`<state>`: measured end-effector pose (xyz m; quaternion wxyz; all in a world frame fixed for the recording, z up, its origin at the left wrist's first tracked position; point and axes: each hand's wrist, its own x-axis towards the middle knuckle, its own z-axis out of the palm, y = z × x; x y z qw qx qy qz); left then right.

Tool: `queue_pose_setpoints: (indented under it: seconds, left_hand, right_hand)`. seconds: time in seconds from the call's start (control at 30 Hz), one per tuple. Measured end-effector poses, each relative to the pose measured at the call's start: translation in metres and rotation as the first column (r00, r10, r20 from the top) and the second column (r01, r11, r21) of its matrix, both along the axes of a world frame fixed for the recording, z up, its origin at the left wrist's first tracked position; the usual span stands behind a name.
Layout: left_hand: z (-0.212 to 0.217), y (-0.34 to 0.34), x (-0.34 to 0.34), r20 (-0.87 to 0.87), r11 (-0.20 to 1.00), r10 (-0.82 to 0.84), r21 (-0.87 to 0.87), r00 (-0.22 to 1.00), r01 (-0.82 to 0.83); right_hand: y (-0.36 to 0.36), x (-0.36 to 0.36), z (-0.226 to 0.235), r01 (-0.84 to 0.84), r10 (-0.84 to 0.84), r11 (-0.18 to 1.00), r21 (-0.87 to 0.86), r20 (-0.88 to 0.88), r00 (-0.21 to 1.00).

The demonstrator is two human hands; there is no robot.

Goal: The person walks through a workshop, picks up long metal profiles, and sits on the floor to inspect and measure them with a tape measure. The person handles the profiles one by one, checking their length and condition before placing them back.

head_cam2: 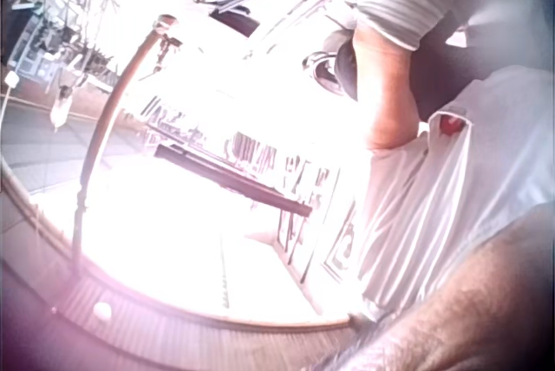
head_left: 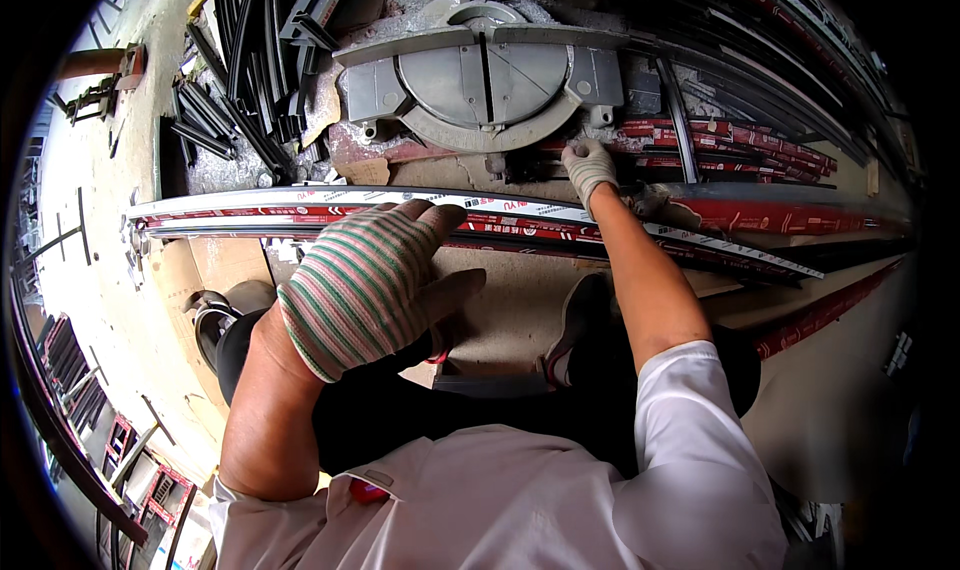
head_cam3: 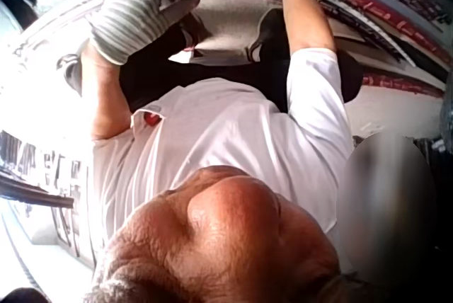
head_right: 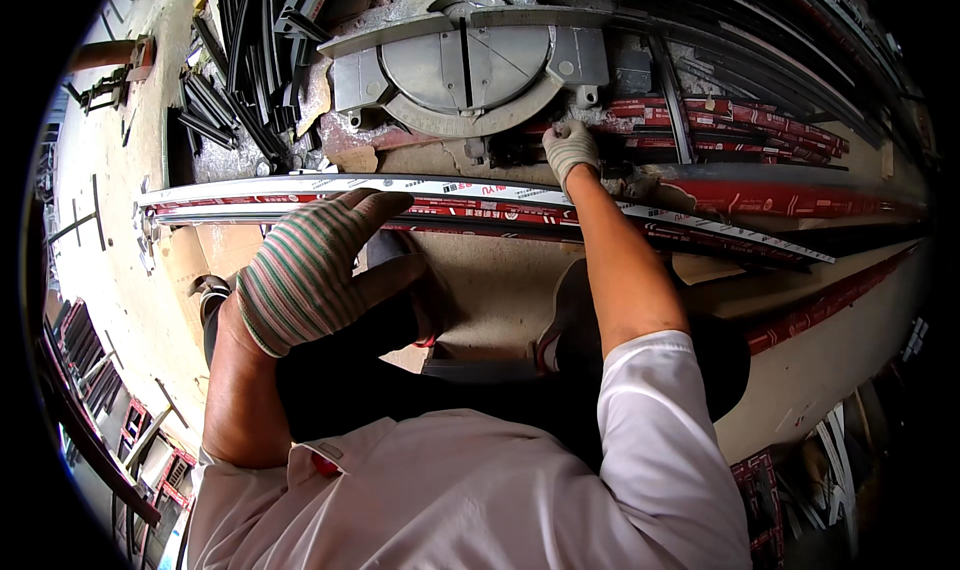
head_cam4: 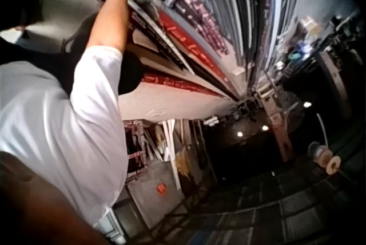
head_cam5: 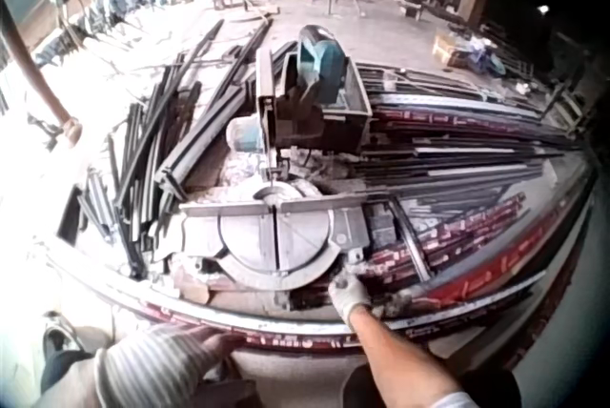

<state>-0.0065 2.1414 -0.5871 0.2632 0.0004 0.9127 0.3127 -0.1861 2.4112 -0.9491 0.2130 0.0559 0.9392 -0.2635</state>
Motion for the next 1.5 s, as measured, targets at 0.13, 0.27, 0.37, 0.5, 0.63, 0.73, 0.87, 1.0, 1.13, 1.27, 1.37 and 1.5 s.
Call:
queue_pose_setpoints:
  seconds: [0.13,0.27,0.37,0.5,0.63,0.73,0.87,1.0,1.13,1.27,1.37,1.5]
  left_hand:
    - [0.000,-0.002,0.008,-0.025,1.000,0.012,-0.002,1.000,-0.012]
    - [0.002,-0.006,0.018,-0.114,1.000,0.023,-0.002,0.993,-0.024]
    - [0.005,-0.004,0.025,-0.255,0.997,0.044,0.071,0.966,-0.027]
    - [-0.038,-0.010,0.014,-0.350,0.980,-0.038,0.171,0.936,0.104]
    - [-0.014,-0.012,0.030,-0.195,0.998,-0.003,0.065,0.981,0.016]
    - [-0.017,-0.013,0.035,-0.233,0.998,-0.008,0.065,0.972,0.024]
    - [-0.010,-0.014,0.034,-0.180,0.995,-0.042,0.078,0.983,0.057]
    - [-0.013,-0.013,0.037,-0.232,0.998,-0.042,0.042,0.972,0.053]
    - [-0.003,-0.014,0.036,-0.146,0.999,-0.044,0.012,0.988,0.047]
    - [-0.005,-0.016,0.042,-0.168,1.000,-0.010,0.008,0.986,0.012]
    - [-0.004,-0.017,0.040,-0.150,1.000,-0.016,0.018,0.989,0.019]
    - [-0.007,-0.019,0.044,-0.162,0.999,-0.015,0.029,0.987,0.020]
  right_hand:
    - [-0.012,0.037,0.054,-0.344,0.362,0.929,-0.134,0.153,0.919]
    - [-0.050,0.051,0.107,-0.800,0.772,0.576,-0.167,0.433,0.465]
    - [-0.041,0.058,0.087,-0.830,0.795,0.552,-0.080,0.351,0.495]
    - [-0.039,0.065,0.108,-0.815,0.755,0.574,0.082,0.332,0.566]
    - [-0.033,0.075,0.066,-0.875,0.855,0.482,0.047,0.190,0.482]
    - [-0.020,0.069,0.017,-0.894,0.893,0.443,-0.065,0.121,0.434]
    - [-0.008,0.062,0.011,-0.916,0.920,0.391,-0.091,0.074,0.385]
    - [-0.009,0.055,0.021,-0.935,0.941,0.337,-0.110,0.064,0.331]
    - [-0.010,0.046,0.033,-0.952,0.958,0.284,-0.115,0.062,0.278]
    - [-0.010,0.039,0.042,-0.966,0.973,0.228,-0.126,0.058,0.222]
    - [-0.004,0.033,0.048,-0.970,0.978,0.205,-0.130,0.054,0.200]
    - [-0.011,0.037,0.044,-0.969,0.978,0.204,-0.139,0.061,0.198]
